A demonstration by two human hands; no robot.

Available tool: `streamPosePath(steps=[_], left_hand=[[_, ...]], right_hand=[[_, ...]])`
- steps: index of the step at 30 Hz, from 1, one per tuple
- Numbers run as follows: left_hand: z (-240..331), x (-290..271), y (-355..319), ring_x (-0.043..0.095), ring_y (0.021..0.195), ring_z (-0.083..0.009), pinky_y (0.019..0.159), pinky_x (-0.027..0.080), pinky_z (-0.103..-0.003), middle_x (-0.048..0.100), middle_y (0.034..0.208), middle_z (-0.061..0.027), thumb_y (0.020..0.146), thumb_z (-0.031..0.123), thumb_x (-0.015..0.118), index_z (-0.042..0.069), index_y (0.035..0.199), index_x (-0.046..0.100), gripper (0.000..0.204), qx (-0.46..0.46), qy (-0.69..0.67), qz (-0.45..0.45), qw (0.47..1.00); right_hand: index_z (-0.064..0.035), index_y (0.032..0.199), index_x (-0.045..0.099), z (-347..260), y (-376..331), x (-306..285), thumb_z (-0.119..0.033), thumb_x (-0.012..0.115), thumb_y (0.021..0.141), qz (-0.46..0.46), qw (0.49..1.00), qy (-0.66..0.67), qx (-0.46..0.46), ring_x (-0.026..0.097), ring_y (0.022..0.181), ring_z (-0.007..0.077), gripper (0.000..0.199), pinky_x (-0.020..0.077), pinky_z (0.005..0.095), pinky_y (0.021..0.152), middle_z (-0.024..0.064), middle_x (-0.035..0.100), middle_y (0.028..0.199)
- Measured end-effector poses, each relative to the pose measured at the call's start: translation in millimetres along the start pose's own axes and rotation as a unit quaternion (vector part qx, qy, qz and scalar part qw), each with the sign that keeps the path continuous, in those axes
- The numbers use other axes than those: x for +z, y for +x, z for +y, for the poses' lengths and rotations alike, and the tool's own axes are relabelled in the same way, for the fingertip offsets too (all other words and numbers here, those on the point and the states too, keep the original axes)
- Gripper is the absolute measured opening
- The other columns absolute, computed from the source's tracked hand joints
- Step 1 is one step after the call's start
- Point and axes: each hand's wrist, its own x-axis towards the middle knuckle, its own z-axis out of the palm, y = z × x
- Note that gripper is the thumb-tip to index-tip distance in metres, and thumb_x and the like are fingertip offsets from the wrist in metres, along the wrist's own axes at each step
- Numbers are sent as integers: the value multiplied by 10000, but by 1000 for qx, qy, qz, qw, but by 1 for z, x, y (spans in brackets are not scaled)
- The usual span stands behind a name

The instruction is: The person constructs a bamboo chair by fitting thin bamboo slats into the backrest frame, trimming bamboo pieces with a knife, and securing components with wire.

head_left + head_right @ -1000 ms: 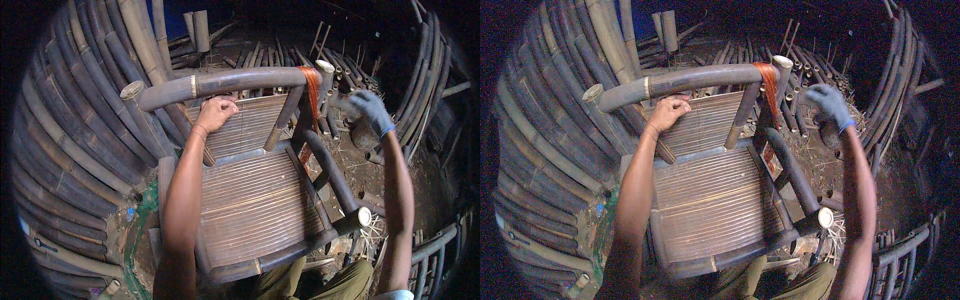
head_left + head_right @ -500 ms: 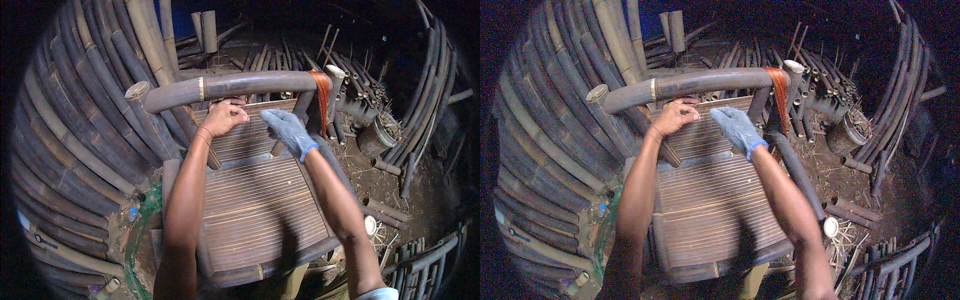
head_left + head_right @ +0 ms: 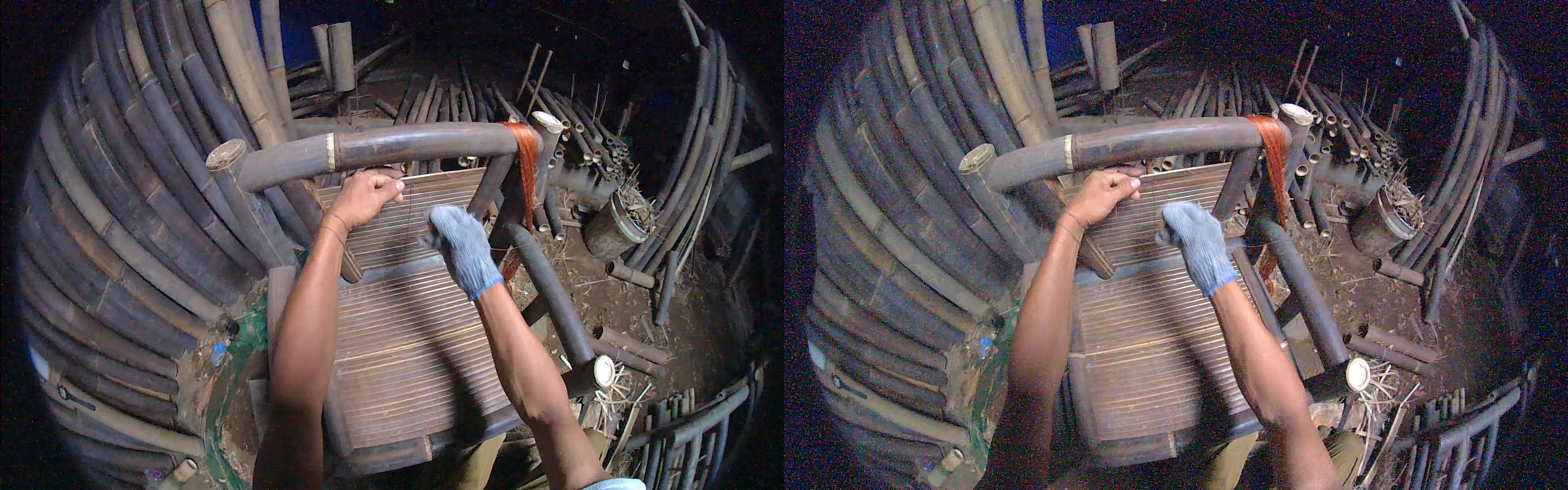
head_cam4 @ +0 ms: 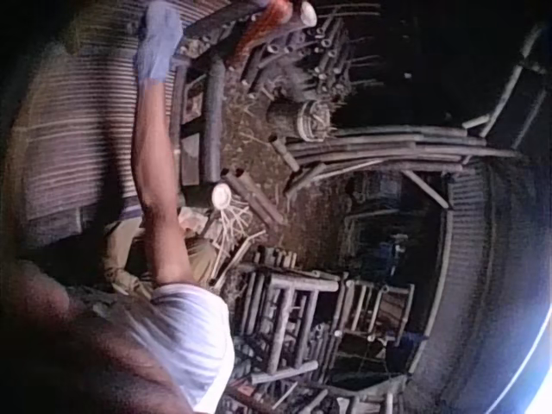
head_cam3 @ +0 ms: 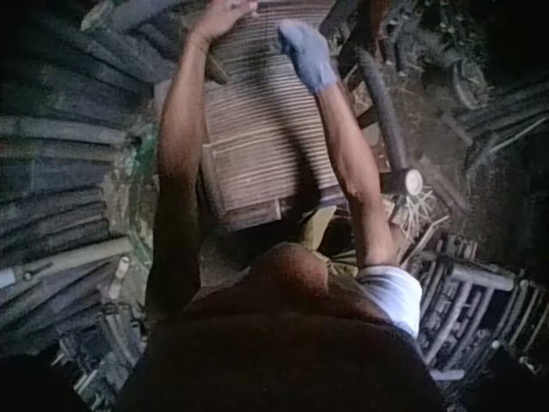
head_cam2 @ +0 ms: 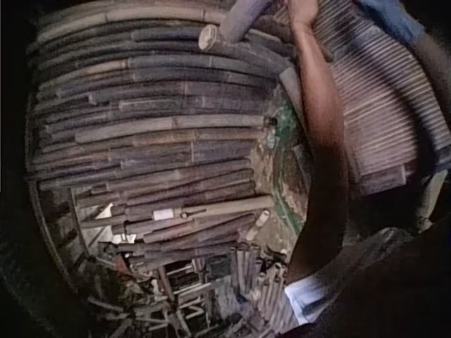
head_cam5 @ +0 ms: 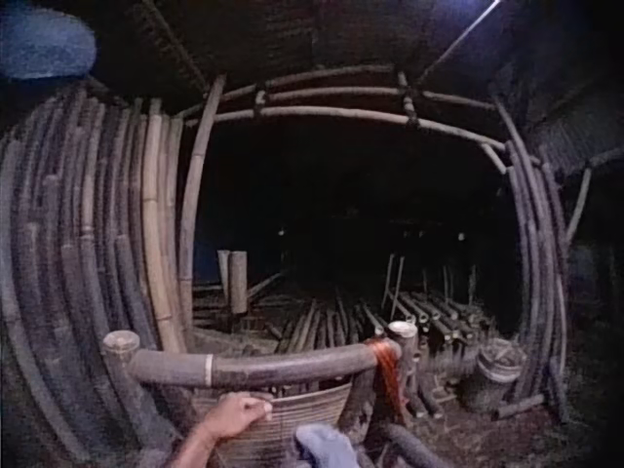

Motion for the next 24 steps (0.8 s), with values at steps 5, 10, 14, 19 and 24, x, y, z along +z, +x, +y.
streamPosePath(steps=[5, 10, 14, 19, 24], left_hand=[[7, 4, -3, 656, 1026, -213, 929, 490, -344, 706, 1137, -140, 847, 216, 708, 25, 1112, 707, 327, 9, 24, 46, 999], [3, 8, -3, 655, 1068, -236, 953, 482, -341, 709, 1136, -157, 807, 148, 691, 31, 1185, 686, 396, 13, 57, 84, 995], [-2, 5, -6, 651, 1078, -362, 973, 480, -389, 688, 1118, -241, 786, 167, 644, 36, 1133, 709, 376, -4, 10, 121, 993], [18, 28, -22, 660, 1010, -354, 905, 499, -400, 694, 1056, -189, 820, 138, 673, -10, 1069, 692, 291, 64, 52, 324, 942], [66, 79, -66, 617, 832, -293, 793, 488, -386, 653, 885, -112, 839, 121, 699, 3, 972, 641, 187, 22, 76, 638, 766]], right_hand=[[-35, 838, 579, -44, -76, -38, -198, 588, 945, -112, 987, -109, 42, 528, 756, 229, 195, 435, 379, 694, 90, 521, 767], [-44, 822, 600, -35, -162, -81, -207, 692, 902, -164, 966, -29, 198, 550, 809, 175, 203, 462, 340, 745, 46, 568, 804], [-49, 868, 647, -116, -185, -95, -199, 720, 883, -103, 935, 155, 301, 594, 920, 146, 168, 490, 316, 854, 31, 637, 892], [-44, 937, 670, -137, -230, -103, -105, 709, 854, -24, 989, -95, 106, 612, 892, 207, 110, 493, 331, 831, 58, 638, 884], [-35, 951, 667, -130, -312, -116, -145, 662, 892, -7, 952, -130, 276, 618, 881, 238, 124, 501, 354, 833, 91, 667, 941]])
